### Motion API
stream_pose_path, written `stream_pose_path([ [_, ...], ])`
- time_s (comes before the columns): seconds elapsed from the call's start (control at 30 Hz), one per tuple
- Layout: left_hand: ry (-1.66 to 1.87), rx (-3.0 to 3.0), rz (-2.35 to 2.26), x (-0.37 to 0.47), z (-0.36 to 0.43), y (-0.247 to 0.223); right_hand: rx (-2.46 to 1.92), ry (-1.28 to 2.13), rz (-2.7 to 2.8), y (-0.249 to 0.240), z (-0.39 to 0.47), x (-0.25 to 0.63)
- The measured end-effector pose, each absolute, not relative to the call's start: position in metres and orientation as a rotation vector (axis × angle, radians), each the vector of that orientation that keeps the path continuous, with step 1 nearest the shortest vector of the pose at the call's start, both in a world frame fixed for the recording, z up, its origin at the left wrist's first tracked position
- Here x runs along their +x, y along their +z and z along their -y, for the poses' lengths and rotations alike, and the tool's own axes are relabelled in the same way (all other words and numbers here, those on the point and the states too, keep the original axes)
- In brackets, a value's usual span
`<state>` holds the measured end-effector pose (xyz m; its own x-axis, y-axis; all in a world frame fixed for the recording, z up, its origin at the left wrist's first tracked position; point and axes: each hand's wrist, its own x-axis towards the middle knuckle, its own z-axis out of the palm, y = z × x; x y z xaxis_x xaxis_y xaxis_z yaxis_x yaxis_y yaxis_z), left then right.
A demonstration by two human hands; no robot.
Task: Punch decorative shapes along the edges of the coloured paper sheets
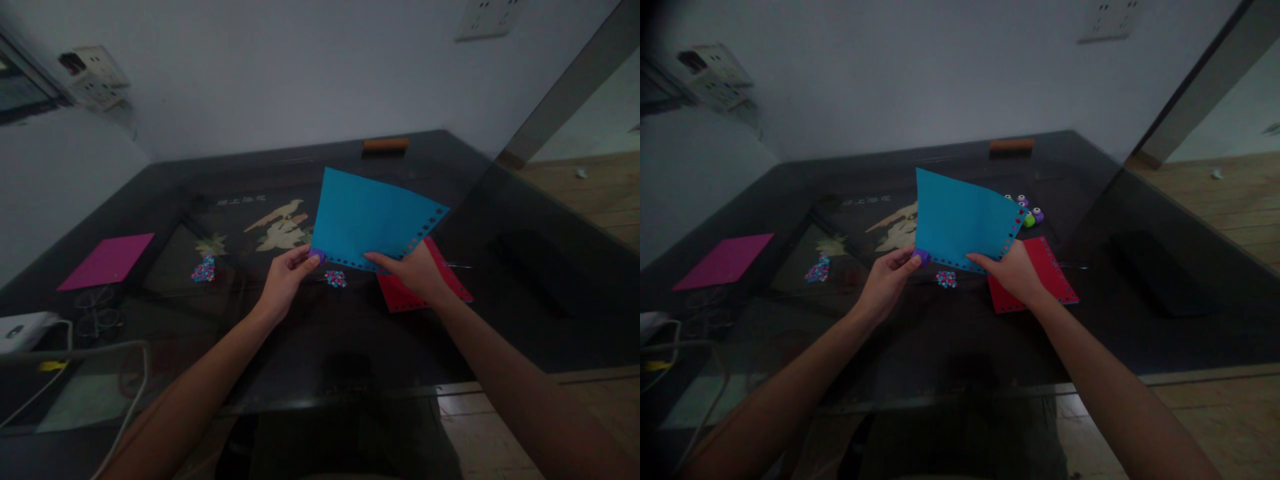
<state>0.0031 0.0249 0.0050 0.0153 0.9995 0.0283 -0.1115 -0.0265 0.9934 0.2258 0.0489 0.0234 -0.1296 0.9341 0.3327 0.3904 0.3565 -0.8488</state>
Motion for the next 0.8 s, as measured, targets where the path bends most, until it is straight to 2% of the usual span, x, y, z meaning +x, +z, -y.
stream_pose_path([
  [0.8, 1.157, 1.185, -1.073, 0.0066, -0.0220, 0.0085, -1.212, 0.771, 1.558, 0.0204, -0.0572, 0.2346],
])
